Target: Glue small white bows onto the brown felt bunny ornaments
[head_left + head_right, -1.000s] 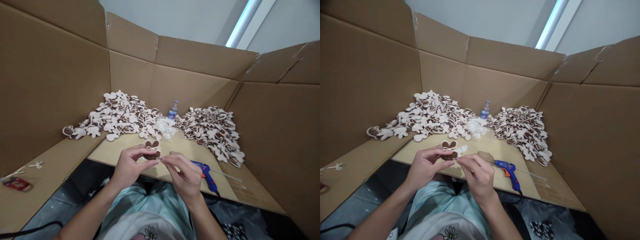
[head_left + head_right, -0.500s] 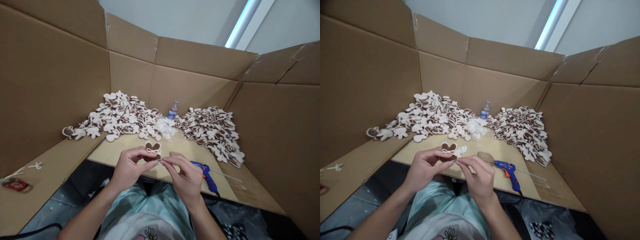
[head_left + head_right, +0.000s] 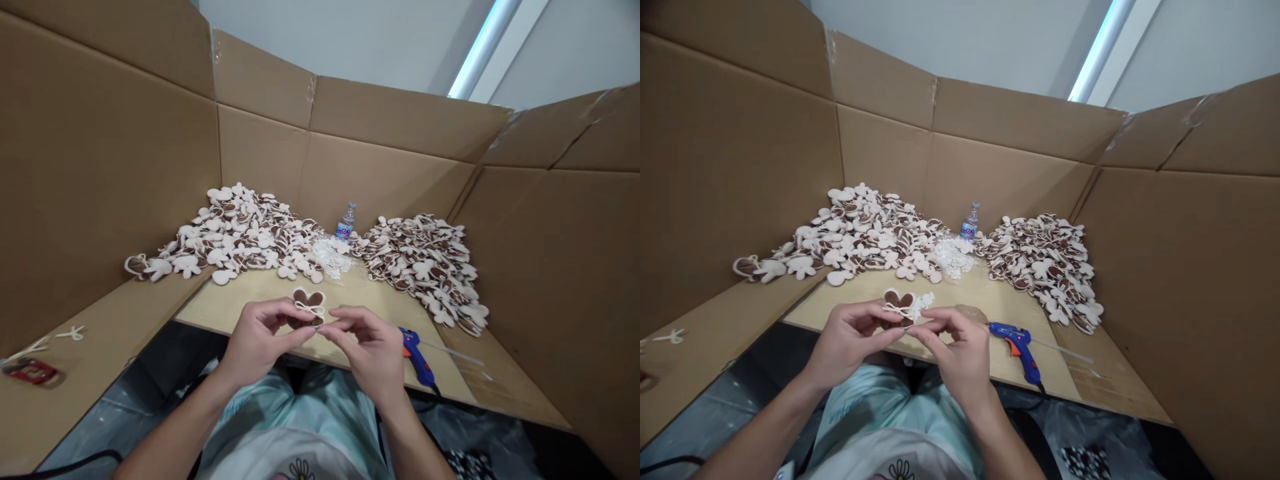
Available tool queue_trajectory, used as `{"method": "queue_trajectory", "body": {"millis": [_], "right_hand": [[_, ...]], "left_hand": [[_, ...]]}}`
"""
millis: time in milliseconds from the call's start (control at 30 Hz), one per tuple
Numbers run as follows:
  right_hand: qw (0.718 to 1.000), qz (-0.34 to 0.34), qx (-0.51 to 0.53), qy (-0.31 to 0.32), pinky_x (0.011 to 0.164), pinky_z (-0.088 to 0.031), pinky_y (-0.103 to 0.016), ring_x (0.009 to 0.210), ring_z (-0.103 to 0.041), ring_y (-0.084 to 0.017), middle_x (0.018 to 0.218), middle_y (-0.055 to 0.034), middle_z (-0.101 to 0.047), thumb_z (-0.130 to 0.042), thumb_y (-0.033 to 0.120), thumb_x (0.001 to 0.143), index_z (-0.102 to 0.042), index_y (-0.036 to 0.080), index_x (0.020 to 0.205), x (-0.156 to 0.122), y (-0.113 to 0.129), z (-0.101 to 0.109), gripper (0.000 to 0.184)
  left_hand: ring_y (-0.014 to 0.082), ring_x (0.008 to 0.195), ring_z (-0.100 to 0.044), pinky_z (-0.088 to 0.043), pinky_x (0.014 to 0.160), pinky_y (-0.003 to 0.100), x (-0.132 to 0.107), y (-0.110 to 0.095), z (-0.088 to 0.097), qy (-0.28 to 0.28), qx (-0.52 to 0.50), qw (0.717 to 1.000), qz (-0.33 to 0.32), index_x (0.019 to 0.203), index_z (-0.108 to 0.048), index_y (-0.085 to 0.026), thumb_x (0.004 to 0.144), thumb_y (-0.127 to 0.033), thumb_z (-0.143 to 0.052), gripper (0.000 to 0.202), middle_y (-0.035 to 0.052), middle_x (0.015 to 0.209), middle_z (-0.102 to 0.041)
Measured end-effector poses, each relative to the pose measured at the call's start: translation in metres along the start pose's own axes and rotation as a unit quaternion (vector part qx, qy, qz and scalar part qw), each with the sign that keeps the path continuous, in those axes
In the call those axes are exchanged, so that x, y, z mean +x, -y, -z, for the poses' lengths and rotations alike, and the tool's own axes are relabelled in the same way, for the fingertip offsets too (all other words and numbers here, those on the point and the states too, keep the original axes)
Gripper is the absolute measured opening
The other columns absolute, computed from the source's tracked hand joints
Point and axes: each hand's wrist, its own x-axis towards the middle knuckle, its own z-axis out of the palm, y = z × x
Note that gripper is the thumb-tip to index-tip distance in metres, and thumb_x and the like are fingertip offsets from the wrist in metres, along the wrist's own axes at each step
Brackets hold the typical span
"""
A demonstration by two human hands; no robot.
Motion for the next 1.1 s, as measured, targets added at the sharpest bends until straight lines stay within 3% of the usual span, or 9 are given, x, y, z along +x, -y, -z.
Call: {"method": "queue_trajectory", "body": {"millis": [167,300,500,600,700,933,1100], "right_hand": [[0.989,-0.087,0.11,0.039,0.055,-0.06,-0.025,0.058,-0.072,-0.017,0.067,-0.0026,-0.075,-0.086,0.025,0.062,-0.07,0.019,0.082,0.009,0.002,0.003,0.026],[0.972,-0.124,0.189,0.061,0.06,-0.062,-0.029,0.064,-0.073,-0.019,0.076,-0.0048,-0.078,-0.088,0.027,0.058,-0.07,0.018,0.082,0.013,-0.002,0.006,0.031],[0.976,-0.122,0.177,0.027,0.058,-0.057,-0.024,0.066,-0.073,-0.017,0.081,-0.0084,-0.078,-0.072,0.032,0.081,-0.072,0.017,0.085,0.009,-0.01,0.007,0.016],[0.978,-0.129,0.161,0.018,0.059,-0.057,-0.025,0.069,-0.073,-0.018,0.085,-0.0099,-0.078,-0.069,0.033,0.084,-0.07,0.016,0.088,0.003,-0.013,0.004,0.017],[0.98,-0.125,0.151,0.024,0.063,-0.058,-0.028,0.072,-0.074,-0.019,0.089,-0.01,-0.078,-0.068,0.033,0.085,-0.066,0.018,0.095,-0.005,-0.019,0.002,0.018],[0.992,-0.036,0.047,0.108,0.079,-0.058,-0.032,0.089,-0.071,-0.019,0.104,-0.0089,-0.073,-0.059,0.027,0.091,-0.06,0.024,0.122,-0.029,-0.036,0.015,0.031],[0.99,-0.018,-0.011,0.138,0.076,-0.055,-0.026,0.084,-0.068,-0.016,0.097,-0.0053,-0.072,-0.057,0.026,0.092,-0.065,0.025,0.117,-0.033,-0.036,0.025,0.026]], "left_hand": [[0.0143,0.07,-0.067,-0.054,0.066,0.024,0.002,-0.002,0.0,0.028,-0.044,0.997,0.052,0.074,-0.077,-0.019,0.066,-0.016,-0.081,0.01,0.0026,0.077,-0.075],[0.0149,0.071,-0.068,-0.055,0.068,0.025,0.004,-0.001,0.002,0.014,-0.045,0.997,0.06,0.074,-0.076,-0.018,0.064,-0.017,-0.082,0.012,0.0038,0.079,-0.076],[0.0136,0.068,-0.066,-0.054,0.063,0.023,0.009,0.002,0.006,-0.009,-0.048,0.995,0.083,0.07,-0.073,-0.017,0.051,-0.014,-0.088,0.025,0.002,0.074,-0.073],[0.0107,0.059,-0.06,-0.05,0.057,0.02,0.01,0.003,0.005,-0.028,-0.04,0.995,0.089,0.059,-0.063,-0.016,0.044,-0.012,-0.09,0.031,-0.0024,0.062,-0.067],[0.0076,0.051,-0.052,-0.043,0.051,0.018,0.01,0.006,0.003,-0.035,-0.014,0.995,0.088,0.054,-0.054,-0.016,0.049,-0.017,-0.089,0.036,-0.0054,0.056,-0.059],[0.0088,0.052,-0.052,-0.038,0.051,0.02,0.006,0.026,-0.01,0.037,-0.028,0.992,0.118,0.058,-0.056,-0.015,0.058,-0.022,-0.086,0.03,-0.0041,0.056,-0.059],[0.0118,0.057,-0.058,-0.043,0.056,0.023,0.003,0.04,-0.015,0.117,-0.052,0.98,0.155,0.058,-0.06,-0.014,0.046,-0.018,-0.091,0.033,-0.0004,0.063,-0.066]]}}
